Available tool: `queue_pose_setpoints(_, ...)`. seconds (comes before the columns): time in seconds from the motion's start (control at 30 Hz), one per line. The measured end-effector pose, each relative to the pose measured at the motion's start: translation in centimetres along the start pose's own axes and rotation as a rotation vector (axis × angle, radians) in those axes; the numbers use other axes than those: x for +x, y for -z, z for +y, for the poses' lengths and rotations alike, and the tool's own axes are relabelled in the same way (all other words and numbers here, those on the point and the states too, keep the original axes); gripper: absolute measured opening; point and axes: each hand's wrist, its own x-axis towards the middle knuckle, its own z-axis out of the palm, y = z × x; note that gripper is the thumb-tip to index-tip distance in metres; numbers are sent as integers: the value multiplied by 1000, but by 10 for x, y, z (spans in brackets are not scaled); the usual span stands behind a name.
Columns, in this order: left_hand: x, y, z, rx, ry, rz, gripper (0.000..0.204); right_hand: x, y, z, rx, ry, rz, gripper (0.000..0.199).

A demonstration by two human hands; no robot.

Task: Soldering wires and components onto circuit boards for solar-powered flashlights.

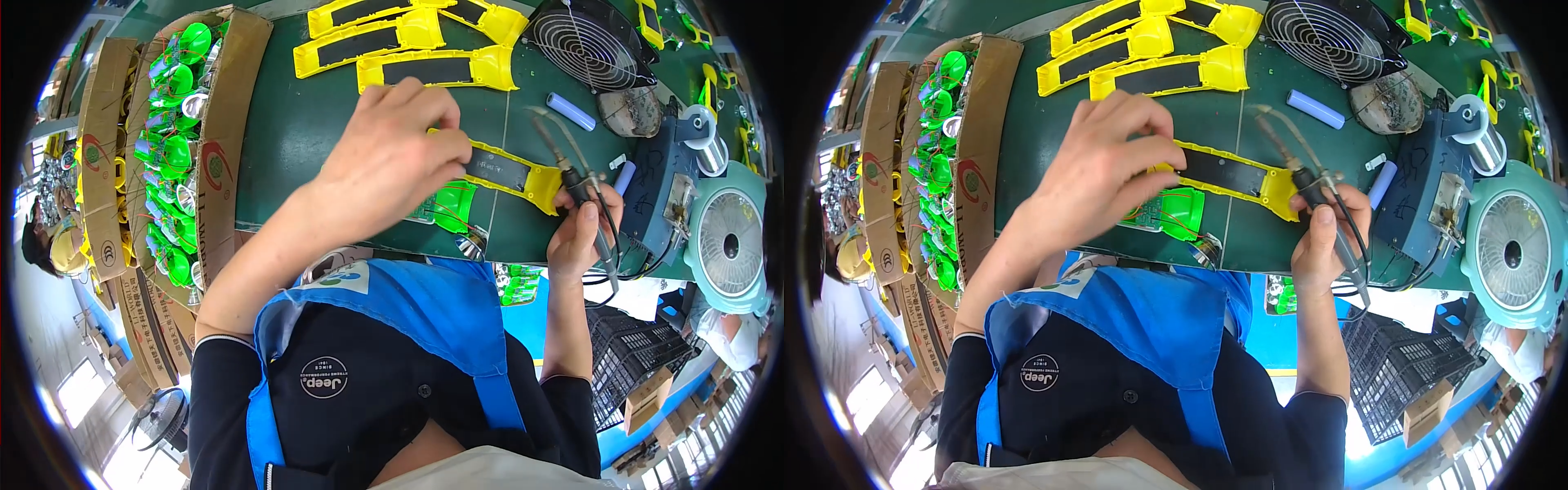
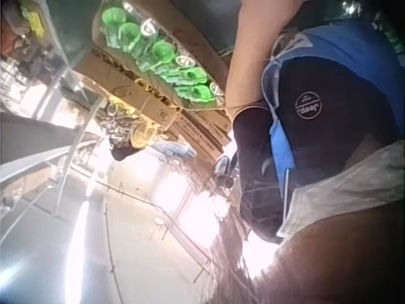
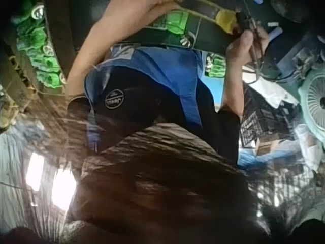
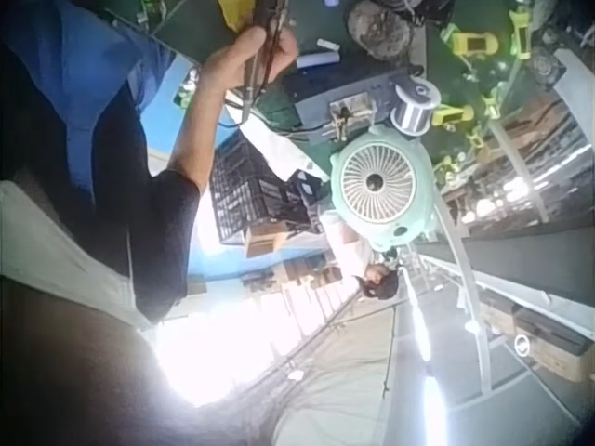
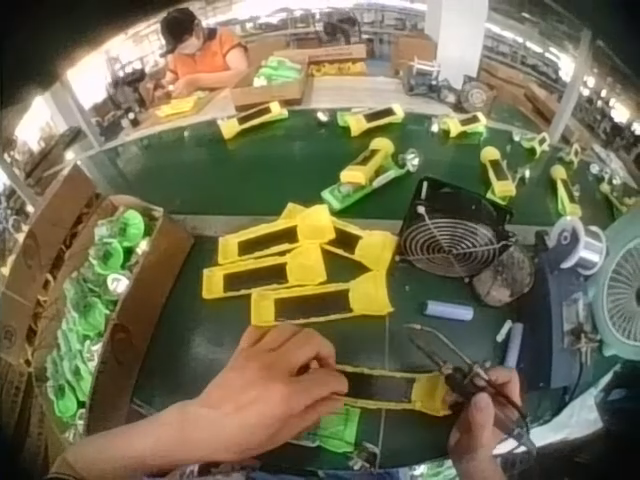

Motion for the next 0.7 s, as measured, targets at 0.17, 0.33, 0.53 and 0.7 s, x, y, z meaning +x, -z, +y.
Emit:
queue_pose_setpoints(0.17, -11, -15, 6, 38, -30, 36, 21, 15, -11, 6, -7, 163, 31, 32)
queue_pose_setpoints(0.33, -14, -33, 16, -63, -123, 101, 23, 11, -38, 6, 57, 21, -30, 28)
queue_pose_setpoints(0.53, -14, -42, 18, 128, 5, 213, 16, -10, -56, 5, 180, -89, -147, 30)
queue_pose_setpoints(0.7, -10, -35, 17, 231, 74, 87, 9, 8, -15, -13, 376, -230, -157, 31)
